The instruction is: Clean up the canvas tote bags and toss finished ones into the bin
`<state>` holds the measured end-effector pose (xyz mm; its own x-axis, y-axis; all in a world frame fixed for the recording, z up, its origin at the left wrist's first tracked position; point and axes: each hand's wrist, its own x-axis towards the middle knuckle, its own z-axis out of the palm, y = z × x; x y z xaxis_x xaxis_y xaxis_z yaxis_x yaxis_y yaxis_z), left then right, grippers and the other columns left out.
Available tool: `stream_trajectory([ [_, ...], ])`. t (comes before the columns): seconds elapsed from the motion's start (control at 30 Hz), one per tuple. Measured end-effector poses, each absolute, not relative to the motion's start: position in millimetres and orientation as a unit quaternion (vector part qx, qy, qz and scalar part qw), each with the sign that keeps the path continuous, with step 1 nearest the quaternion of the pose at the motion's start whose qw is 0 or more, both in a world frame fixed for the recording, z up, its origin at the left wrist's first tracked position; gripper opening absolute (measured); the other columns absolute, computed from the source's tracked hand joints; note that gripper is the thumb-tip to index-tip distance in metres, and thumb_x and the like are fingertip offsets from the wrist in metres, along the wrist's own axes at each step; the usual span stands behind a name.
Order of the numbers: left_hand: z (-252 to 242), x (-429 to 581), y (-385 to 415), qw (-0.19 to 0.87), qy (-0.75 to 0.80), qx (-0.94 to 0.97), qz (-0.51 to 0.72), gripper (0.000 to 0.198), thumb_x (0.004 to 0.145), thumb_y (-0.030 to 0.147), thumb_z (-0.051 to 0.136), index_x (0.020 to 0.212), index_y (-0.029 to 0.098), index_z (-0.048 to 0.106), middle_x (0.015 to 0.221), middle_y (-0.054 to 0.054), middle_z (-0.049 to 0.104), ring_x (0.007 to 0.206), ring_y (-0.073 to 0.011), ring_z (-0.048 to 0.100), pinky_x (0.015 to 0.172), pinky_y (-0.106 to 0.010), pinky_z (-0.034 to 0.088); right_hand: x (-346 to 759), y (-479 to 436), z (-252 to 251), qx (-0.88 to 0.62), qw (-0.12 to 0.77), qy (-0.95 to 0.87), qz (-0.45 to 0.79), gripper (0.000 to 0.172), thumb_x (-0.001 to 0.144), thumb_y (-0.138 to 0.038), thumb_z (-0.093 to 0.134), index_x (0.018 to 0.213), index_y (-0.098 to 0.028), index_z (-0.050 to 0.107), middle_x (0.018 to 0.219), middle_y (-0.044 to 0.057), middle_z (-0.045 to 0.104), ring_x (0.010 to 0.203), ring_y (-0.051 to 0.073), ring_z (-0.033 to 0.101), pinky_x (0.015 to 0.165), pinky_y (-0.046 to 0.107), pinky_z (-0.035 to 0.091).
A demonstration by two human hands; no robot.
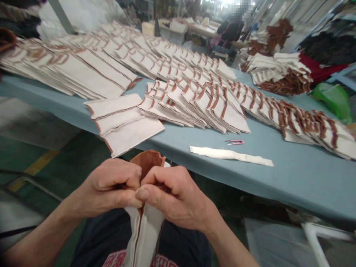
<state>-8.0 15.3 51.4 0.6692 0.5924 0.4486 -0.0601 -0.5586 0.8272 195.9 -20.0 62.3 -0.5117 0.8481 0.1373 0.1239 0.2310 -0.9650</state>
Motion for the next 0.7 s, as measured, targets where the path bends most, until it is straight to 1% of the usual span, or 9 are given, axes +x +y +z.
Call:
stream_trajectory([
  [0.1,47,-9,16,0.376,0.159,0.823,0.395,0.051,0.099,0.046,0.067,0.064,0.019,0.042,0.057,0.008,0.044,0.051,-0.0068,0.037,0.053,-0.023,0.03,195,-20,65,-0.35,0.346,-0.708,0.506,0.035,0.101,-0.038,0.063,0.073,-0.018,0.057,0.061,-0.007,0.047,0.053,0.007,0.037,0.049,0.021,0.029],
  [0.23,33,-10,20,0.316,0.178,0.833,0.417,0.059,0.087,0.062,0.073,0.064,0.019,0.04,0.057,0.01,0.037,0.051,-0.0068,0.031,0.051,-0.024,0.024,197,-26,66,-0.357,0.372,-0.757,0.402,0.026,0.099,-0.025,0.061,0.074,-0.019,0.055,0.065,-0.005,0.053,0.057,0.008,0.044,0.055,0.021,0.034],
  [0.33,22,-13,27,0.307,0.195,0.831,0.422,0.063,0.08,0.071,0.075,0.064,0.02,0.042,0.057,0.01,0.036,0.05,-0.0075,0.03,0.05,-0.025,0.023,207,-33,69,-0.35,0.39,-0.776,0.352,0.023,0.098,-0.018,0.059,0.076,-0.02,0.054,0.065,-0.004,0.057,0.059,0.01,0.049,0.058,0.024,0.036],
  [0.43,11,-19,33,0.315,0.207,0.824,0.423,0.065,0.076,0.077,0.074,0.064,0.021,0.044,0.057,0.009,0.037,0.05,-0.0091,0.033,0.051,-0.026,0.024,218,-43,72,-0.365,0.411,-0.76,0.346,0.026,0.1,-0.019,0.056,0.075,-0.022,0.051,0.061,-0.004,0.053,0.057,0.012,0.047,0.057,0.027,0.034],
  [0.5,6,-24,34,0.331,0.214,0.813,0.428,0.066,0.079,0.082,0.066,0.065,0.021,0.045,0.058,0.007,0.038,0.05,-0.0105,0.035,0.053,-0.028,0.025,222,-51,71,-0.373,0.433,-0.741,0.354,0.031,0.104,-0.028,0.054,0.074,-0.023,0.049,0.059,-0.004,0.047,0.055,0.014,0.043,0.056,0.03,0.031],
  [0.57,3,-29,33,0.351,0.216,0.804,0.429,0.067,0.088,0.085,0.047,0.067,0.021,0.046,0.059,0.005,0.042,0.052,-0.0127,0.039,0.056,-0.029,0.029,225,-58,68,-0.375,0.458,-0.712,0.377,0.036,0.106,-0.037,0.052,0.073,-0.024,0.047,0.058,-0.003,0.042,0.054,0.015,0.04,0.056,0.032,0.031],
  [0.63,4,-31,32,0.366,0.216,0.806,0.412,0.071,0.095,0.084,0.029,0.068,0.021,0.048,0.061,0.002,0.048,0.055,-0.0154,0.043,0.059,-0.031,0.032,228,-61,63,-0.373,0.496,-0.664,0.418,0.038,0.105,-0.042,0.053,0.072,-0.024,0.046,0.057,-0.003,0.039,0.053,0.016,0.039,0.055,0.032,0.033],
  [0.7,6,-31,31,0.369,0.214,0.817,0.388,0.073,0.097,0.082,0.021,0.069,0.021,0.049,0.063,0.0,0.052,0.058,-0.0172,0.046,0.062,-0.032,0.033,232,-60,57,-0.375,0.555,-0.588,0.455,0.038,0.102,-0.045,0.054,0.071,-0.025,0.044,0.057,-0.004,0.035,0.051,0.016,0.036,0.054,0.032,0.036],
])
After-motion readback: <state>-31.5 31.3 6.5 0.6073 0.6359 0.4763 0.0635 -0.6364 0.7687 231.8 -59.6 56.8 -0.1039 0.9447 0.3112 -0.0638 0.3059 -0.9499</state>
